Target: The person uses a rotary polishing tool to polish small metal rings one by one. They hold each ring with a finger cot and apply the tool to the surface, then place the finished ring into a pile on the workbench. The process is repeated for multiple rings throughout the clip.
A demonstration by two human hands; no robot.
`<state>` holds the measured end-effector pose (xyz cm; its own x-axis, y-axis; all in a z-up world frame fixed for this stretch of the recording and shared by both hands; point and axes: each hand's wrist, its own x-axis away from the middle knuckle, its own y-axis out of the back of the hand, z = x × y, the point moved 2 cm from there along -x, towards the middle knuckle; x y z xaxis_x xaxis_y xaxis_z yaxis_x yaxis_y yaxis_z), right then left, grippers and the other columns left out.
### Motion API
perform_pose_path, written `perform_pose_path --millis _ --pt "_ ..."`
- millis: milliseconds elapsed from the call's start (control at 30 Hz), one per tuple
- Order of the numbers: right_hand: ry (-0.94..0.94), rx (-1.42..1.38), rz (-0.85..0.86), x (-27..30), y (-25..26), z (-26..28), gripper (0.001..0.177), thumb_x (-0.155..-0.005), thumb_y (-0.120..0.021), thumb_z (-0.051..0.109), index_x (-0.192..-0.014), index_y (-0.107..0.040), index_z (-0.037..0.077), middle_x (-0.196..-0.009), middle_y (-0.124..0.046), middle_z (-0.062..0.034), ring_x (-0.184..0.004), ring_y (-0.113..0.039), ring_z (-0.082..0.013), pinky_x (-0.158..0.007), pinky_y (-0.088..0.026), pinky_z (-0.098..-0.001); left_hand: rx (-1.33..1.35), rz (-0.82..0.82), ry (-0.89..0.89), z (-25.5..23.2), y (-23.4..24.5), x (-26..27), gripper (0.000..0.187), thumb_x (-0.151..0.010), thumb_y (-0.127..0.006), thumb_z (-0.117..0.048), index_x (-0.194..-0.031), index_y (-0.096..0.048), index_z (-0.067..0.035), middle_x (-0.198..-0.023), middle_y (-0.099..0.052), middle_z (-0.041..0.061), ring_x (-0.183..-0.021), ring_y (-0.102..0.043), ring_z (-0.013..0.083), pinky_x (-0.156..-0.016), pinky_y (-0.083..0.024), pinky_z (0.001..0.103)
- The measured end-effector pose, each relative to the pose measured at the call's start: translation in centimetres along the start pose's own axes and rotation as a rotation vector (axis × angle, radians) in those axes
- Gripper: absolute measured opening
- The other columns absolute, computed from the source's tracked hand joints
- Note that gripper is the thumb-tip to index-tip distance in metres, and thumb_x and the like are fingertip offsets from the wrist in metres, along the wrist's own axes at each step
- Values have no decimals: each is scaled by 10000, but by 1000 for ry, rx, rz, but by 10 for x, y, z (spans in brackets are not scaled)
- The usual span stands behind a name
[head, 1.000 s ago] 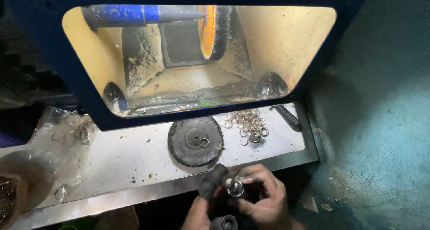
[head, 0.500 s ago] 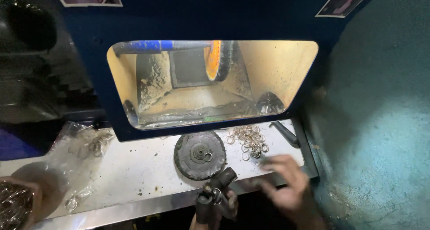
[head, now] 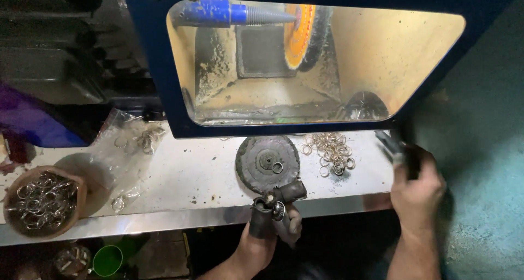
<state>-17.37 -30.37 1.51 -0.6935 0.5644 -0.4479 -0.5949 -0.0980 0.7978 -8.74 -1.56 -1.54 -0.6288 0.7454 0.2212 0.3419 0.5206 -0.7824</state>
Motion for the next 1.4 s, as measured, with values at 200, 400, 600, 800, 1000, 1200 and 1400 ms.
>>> perform_pose_path --millis 200,400,600,800,1000,1200,1400 --pt "-197 -244 29 55 34 27 607 -1018 -447 478 -1177 -609 -85 -1046 -630 -204 -767 -625 -265 -594 -541 -280 -51 46 22 -18 -22 -6 912 -926 -380 -677 -1541 -399 -5 -891 -593 61 -760 -560 179 -701 -480 346" --pt "393 -345 198 38 57 112 409 -758 -847 318 -1028 -656 78 -920 -756 -79 -764 -739 -186 -724 -621 -257 74 48 35 6 -23 -13 807 -984 -364 -590 -1576 -396 -43 -978 -552 65 -823 -537 165 -759 -447 300" --pt "491 -250 212 31 55 127 403 -791 -853 293 -1035 -655 41 -939 -741 -95 -784 -727 -202 -736 -612 -267 -66 86 -23 -3 -32 -8 832 -992 -357 -596 -1563 -343 10 -962 -563 31 -926 -535 159 -891 -440 344" --pt "446 -228 153 35 61 136 334 -778 -862 236 -1005 -683 69 -911 -756 -76 -717 -713 -155 -711 -593 -237 -30 52 52 -11 -42 -4 735 -972 -485 -536 -1509 -458 -35 -1108 -631 70 -1054 -597 174 -986 -473 376" --pt "347 -178 362 51 52 127 370 -1012 -471 356 -1051 -706 73 -825 -739 -56 -594 -700 -153 -540 -541 -281 -637 226 -342 -19 -26 -10 566 -1080 -444 -462 -1407 -518 -6 -1290 -715 173 -1192 -722 309 -1018 -590 418" --pt "-165 -491 693 95 46 86 485 -810 -843 385 -1171 -579 196 -1152 -728 -60 -970 -762 -133 -815 -570 -260 -935 261 -394 -14 -18 -14 539 -1054 -511 -424 -1420 -536 -30 -1238 -704 159 -1123 -730 297 -971 -597 388" --pt "126 -273 413 82 39 102 403 -984 -523 425 -996 -686 57 -789 -693 -80 -625 -699 -186 -575 -535 -297 -1055 352 -452 -16 -21 -21 621 -1079 -399 -513 -1431 -506 -13 -1270 -681 186 -1159 -706 348 -991 -565 422"
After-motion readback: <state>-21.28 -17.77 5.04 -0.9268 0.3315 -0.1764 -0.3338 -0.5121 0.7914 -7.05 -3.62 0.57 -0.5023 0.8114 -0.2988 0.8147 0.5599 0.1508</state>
